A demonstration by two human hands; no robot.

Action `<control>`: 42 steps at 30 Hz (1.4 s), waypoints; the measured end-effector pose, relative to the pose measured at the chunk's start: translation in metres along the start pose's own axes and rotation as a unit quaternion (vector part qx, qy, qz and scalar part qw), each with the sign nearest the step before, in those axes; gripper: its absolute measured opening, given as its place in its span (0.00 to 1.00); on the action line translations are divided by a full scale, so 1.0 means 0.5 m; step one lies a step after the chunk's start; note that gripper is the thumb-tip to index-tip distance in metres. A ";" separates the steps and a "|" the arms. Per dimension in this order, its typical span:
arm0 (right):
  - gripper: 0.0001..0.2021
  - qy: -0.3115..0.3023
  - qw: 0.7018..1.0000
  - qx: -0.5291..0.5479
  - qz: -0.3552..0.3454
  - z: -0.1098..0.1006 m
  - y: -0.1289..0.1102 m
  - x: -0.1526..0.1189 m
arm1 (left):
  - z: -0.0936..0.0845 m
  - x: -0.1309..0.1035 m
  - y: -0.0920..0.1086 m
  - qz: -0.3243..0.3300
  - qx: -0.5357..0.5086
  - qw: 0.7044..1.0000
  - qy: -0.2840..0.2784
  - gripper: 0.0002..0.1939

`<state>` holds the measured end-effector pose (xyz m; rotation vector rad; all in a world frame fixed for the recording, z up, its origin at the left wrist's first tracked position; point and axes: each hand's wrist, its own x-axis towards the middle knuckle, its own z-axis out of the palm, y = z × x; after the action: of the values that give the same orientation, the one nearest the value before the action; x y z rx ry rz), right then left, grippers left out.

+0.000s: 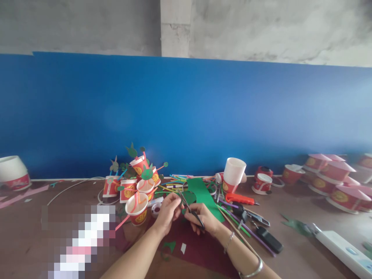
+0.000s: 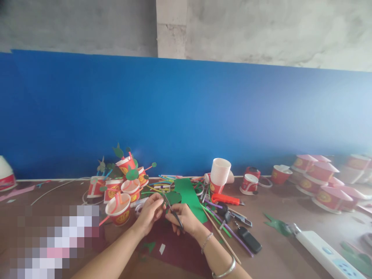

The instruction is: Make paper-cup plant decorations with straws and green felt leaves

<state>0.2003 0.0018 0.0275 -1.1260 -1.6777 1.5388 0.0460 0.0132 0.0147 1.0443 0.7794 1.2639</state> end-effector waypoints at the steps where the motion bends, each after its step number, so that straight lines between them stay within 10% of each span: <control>1: 0.15 0.000 1.000 0.004 -0.002 0.000 0.000 0.000 | 0.000 0.000 0.000 0.000 0.001 1.000 -0.001 0.11; 42: 0.15 0.000 0.999 -0.050 0.007 -0.017 0.003 -0.004 | -0.004 0.003 0.005 -0.015 -0.023 0.999 0.029 0.13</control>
<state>0.2087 0.0041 0.0278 -1.1915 -1.7664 1.4786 0.0437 0.0148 0.0164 0.9599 0.8047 1.2859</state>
